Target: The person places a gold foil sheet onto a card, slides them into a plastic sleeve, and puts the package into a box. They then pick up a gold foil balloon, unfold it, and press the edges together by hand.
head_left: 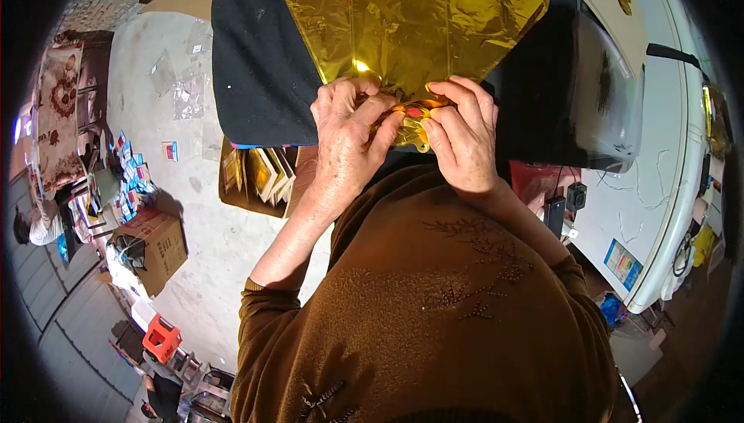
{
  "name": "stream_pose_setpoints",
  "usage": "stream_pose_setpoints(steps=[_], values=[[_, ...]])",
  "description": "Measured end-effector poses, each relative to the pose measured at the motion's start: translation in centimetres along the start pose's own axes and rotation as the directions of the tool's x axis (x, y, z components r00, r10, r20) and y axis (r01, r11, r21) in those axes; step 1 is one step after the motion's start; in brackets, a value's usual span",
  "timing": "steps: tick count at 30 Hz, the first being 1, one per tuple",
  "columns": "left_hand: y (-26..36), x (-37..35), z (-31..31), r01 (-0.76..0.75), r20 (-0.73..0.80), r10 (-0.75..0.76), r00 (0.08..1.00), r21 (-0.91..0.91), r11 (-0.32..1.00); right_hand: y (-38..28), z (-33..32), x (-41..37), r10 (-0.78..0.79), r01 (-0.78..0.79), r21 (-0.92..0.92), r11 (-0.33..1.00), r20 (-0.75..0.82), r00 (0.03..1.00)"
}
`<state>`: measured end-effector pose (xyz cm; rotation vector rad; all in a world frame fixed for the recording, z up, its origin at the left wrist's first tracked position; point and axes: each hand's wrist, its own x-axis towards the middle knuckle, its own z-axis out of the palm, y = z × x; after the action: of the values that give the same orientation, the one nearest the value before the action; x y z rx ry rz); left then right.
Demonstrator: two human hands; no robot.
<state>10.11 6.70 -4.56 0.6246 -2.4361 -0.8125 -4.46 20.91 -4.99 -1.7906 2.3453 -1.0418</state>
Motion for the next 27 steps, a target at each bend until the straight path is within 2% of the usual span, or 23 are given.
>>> stream_pose_setpoints(steps=[7, 13, 22, 27], values=[[-0.4, 0.0, -0.2, 0.002, -0.025, -0.005, 1.000, -0.103, 0.995, -0.2, 0.2, 0.4, 0.004, -0.004, -0.037, 0.999, 0.000, 1.000], [-0.6, -0.2, -1.2, -0.037, 0.051, 0.045, 0.998, -0.149, 0.988, -0.2, 0.0, 0.9, 0.011, -0.009, -0.064, 0.998, 0.037, 0.999], [-1.3, -0.2, -2.4, -0.198, 0.209, 0.200, 0.957, -0.029, 0.980, -0.3, -0.2, 1.0, 0.025, -0.025, -0.031, 0.999, -0.011, 1.000], [-1.9, -0.3, -2.4, -0.295, 0.238, 0.282, 0.929, 0.020, 0.955, 0.6, 0.0, 0.1, -0.063, 0.074, 0.080, 0.994, -0.126, 0.990]])
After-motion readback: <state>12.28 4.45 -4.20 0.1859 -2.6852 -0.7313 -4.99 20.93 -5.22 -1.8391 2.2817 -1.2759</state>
